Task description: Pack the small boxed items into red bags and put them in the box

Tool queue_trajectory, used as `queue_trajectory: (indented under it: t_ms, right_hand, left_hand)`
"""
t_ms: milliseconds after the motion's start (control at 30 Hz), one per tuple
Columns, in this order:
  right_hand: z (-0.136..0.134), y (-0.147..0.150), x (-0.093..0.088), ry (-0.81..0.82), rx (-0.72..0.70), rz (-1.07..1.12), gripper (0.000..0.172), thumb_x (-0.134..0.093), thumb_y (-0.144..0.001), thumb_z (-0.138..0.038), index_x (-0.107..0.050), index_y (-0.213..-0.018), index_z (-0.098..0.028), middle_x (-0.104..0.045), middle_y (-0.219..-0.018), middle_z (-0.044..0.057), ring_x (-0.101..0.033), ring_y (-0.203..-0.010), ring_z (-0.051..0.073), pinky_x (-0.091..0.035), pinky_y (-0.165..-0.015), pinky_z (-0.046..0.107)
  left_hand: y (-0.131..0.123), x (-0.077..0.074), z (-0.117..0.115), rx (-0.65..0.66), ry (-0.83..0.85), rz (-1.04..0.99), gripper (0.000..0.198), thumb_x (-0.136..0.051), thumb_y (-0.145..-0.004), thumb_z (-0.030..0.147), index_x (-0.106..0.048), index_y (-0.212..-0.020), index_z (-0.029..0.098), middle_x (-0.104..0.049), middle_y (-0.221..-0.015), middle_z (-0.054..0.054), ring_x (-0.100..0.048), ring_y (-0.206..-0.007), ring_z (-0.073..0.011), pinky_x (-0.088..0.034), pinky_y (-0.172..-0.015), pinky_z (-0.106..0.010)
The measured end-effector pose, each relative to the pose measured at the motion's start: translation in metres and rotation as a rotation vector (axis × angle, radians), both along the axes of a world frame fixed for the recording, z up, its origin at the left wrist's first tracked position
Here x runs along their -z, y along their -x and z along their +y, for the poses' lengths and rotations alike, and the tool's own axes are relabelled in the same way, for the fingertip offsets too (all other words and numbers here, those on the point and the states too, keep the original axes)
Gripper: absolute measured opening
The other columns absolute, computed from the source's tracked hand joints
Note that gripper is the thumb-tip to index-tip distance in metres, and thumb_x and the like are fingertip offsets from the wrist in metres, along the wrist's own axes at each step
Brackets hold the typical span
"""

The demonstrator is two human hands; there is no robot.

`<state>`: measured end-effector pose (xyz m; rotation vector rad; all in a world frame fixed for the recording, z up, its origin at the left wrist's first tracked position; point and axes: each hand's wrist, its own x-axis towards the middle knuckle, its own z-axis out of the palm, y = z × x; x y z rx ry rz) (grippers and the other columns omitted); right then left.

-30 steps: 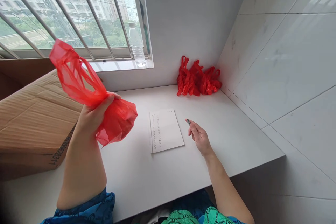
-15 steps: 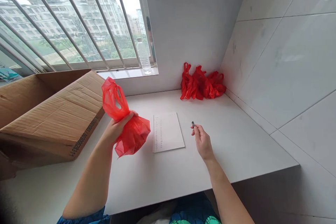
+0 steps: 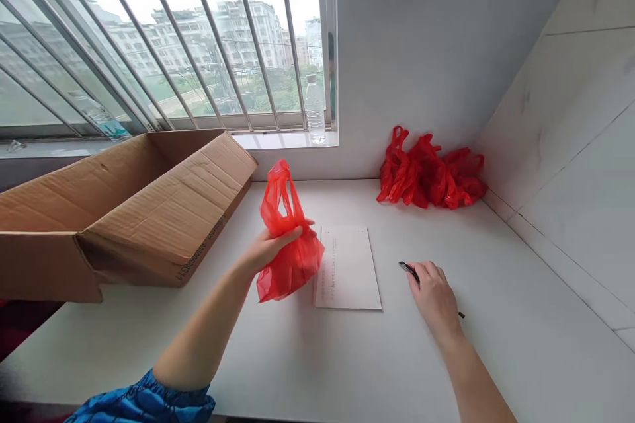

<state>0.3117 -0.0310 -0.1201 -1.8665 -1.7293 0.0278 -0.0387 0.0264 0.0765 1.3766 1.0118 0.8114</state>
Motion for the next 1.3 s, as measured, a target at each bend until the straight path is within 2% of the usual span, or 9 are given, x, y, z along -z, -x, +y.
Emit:
queue_trajectory:
  t_ms: [100, 300, 400, 600, 800, 933, 1033, 1200, 1300]
  right_hand:
    - [0.005, 0.002, -0.019, 0.012, -0.046, -0.010, 0.039, -0.040, -0.096, -0.048, -0.064, -0.112, -0.023, -0.068, -0.106, 0.011, -0.061, -0.097, 0.030, -0.049, -0.079, 0.045]
    - [0.025, 0.026, -0.119, 0.123, -0.336, 0.437, 0.036, -0.047, -0.096, -0.055, -0.062, -0.122, -0.035, -0.062, -0.128, 0.004, -0.064, -0.092, 0.023, -0.051, -0.064, 0.034]
    - [0.046, 0.042, -0.150, 0.025, -0.451, 0.610, 0.040, -0.051, -0.095, -0.054, -0.062, -0.125, -0.030, -0.063, -0.127, 0.007, -0.061, -0.107, 0.025, -0.053, -0.076, 0.035]
    - [0.075, 0.076, -0.164, 0.109, -0.564, 0.834, 0.063, -0.058, -0.090, -0.058, -0.045, -0.142, -0.025, -0.063, -0.124, 0.009, -0.062, -0.089, 0.018, -0.052, -0.072, 0.032]
    - [0.082, 0.103, -0.179, -0.051, -0.533, 0.938, 0.037, -0.065, -0.086, -0.055, -0.064, -0.079, -0.019, -0.057, -0.068, -0.002, -0.050, -0.062, 0.012, -0.042, -0.059, 0.026]
    - [0.086, 0.093, -0.181, -0.287, -0.303, 1.124, 0.035, -0.069, -0.084, -0.050, -0.059, -0.071, -0.019, -0.053, -0.063, -0.004, -0.046, -0.057, 0.010, -0.039, -0.054, 0.023]
    - [0.085, 0.080, -0.181, -0.287, -0.222, 1.103, 0.034, -0.074, -0.080, -0.048, -0.060, -0.068, -0.019, -0.054, -0.060, -0.003, -0.048, -0.055, 0.010, -0.039, -0.051, 0.022]
    - [0.072, 0.066, -0.187, -0.068, -0.265, 0.901, 0.029, -0.073, -0.080, -0.051, -0.071, -0.089, -0.023, -0.064, -0.065, 0.000, -0.061, -0.063, 0.016, -0.050, -0.057, 0.025]
    - [0.063, 0.057, -0.192, 0.006, -0.335, 0.834, 0.039, -0.072, -0.081, -0.052, -0.068, -0.110, -0.026, -0.071, -0.078, 0.002, -0.068, -0.075, 0.020, -0.056, -0.066, 0.029]
  left_hand:
    - [-0.013, -0.005, 0.012, 0.075, 0.009, -0.026, 0.050, -0.067, -0.085, 0.052, -0.064, -0.126, 0.023, -0.069, -0.119, -0.014, -0.064, -0.112, -0.0322, -0.054, -0.092, -0.044]
    - [-0.049, -0.014, 0.041, 0.252, -0.067, 0.018, 0.050, -0.062, -0.088, 0.054, -0.064, -0.127, 0.022, -0.067, -0.125, -0.014, -0.061, -0.118, -0.0335, -0.052, -0.094, -0.044]
    - [-0.063, -0.012, 0.053, 0.295, -0.276, 0.187, 0.045, -0.064, -0.087, 0.052, -0.067, -0.120, 0.023, -0.066, -0.125, -0.012, -0.061, -0.116, -0.0320, -0.052, -0.092, -0.041]
    - [-0.067, -0.009, 0.051, 0.162, -0.514, 0.302, 0.034, -0.059, -0.091, 0.049, -0.068, -0.110, 0.022, -0.070, -0.100, -0.008, -0.066, -0.093, -0.0266, -0.054, -0.076, -0.035]
    - [-0.036, -0.008, 0.048, -0.034, -0.630, 0.239, 0.028, -0.061, -0.091, 0.045, -0.070, -0.092, 0.018, -0.070, -0.108, -0.010, -0.066, -0.093, -0.0237, -0.051, -0.082, -0.033]
    - [0.006, -0.007, 0.054, -0.208, -0.643, 0.091, 0.029, -0.061, -0.092, 0.040, -0.068, -0.110, 0.018, -0.070, -0.097, -0.008, -0.064, -0.084, -0.0187, -0.050, -0.073, -0.028]
    - [0.033, -0.011, 0.040, -0.172, -0.691, 0.163, 0.021, -0.058, -0.094, 0.035, -0.067, -0.102, 0.018, -0.068, -0.098, -0.007, -0.064, -0.088, -0.0188, -0.051, -0.077, -0.029]
    - [0.072, -0.046, -0.023, -0.128, -0.861, 0.697, 0.029, -0.060, -0.091, 0.034, -0.065, -0.119, 0.026, -0.060, -0.133, -0.008, -0.063, -0.110, -0.0237, -0.056, -0.081, -0.031]
    - [0.119, -0.077, -0.045, -0.520, -1.129, 0.890, 0.037, -0.062, -0.090, 0.043, -0.064, -0.123, 0.027, -0.062, -0.133, -0.003, -0.060, -0.118, -0.0235, -0.055, -0.091, -0.034]
